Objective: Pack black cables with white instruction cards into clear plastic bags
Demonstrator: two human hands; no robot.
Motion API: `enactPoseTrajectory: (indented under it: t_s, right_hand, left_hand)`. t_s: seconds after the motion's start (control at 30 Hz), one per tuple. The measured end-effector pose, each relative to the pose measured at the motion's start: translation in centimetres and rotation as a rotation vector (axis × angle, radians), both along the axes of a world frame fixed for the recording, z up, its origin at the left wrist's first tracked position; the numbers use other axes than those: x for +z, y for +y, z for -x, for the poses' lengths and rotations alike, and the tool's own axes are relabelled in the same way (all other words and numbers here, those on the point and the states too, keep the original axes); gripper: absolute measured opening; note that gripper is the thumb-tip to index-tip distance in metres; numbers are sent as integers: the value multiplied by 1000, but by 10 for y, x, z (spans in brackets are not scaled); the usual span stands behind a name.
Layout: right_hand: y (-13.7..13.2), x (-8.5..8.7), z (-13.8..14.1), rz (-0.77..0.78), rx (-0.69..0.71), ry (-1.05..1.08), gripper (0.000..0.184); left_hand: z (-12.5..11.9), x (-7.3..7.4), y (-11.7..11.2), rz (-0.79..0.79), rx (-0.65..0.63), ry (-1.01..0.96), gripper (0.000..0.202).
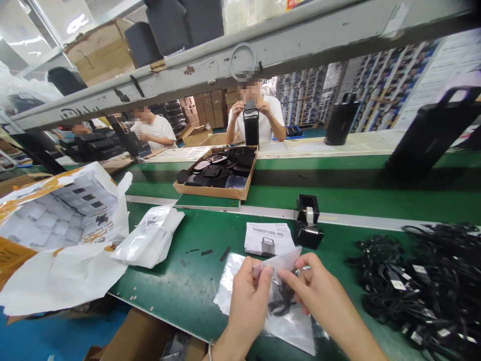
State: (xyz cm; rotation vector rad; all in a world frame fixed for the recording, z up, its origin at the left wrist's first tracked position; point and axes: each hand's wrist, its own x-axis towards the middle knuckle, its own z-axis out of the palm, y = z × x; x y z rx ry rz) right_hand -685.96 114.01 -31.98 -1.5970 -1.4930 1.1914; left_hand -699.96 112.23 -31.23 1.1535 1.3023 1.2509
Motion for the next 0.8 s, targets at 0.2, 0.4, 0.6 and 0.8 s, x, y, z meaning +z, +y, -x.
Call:
enactPoseTrajectory:
  t_s: [0.2, 0.4, 0.6, 0.8]
  right_hand:
    - [-2, 2, -5, -148, 259, -391, 18]
    - [35, 15, -5, -527, 410, -690, 17]
    - [78, 19, 2, -558, 556, -759, 36]
    - [80, 31, -2, -649, 585, -749, 22]
  left_hand:
    - [45, 14, -7, 61, 62, -128, 38]
    - [153, 22, -49, 224, -56, 189, 36]
    - [237, 8, -90, 469, 9, 610, 32]
    - [177, 22, -57, 441, 129, 274, 60]
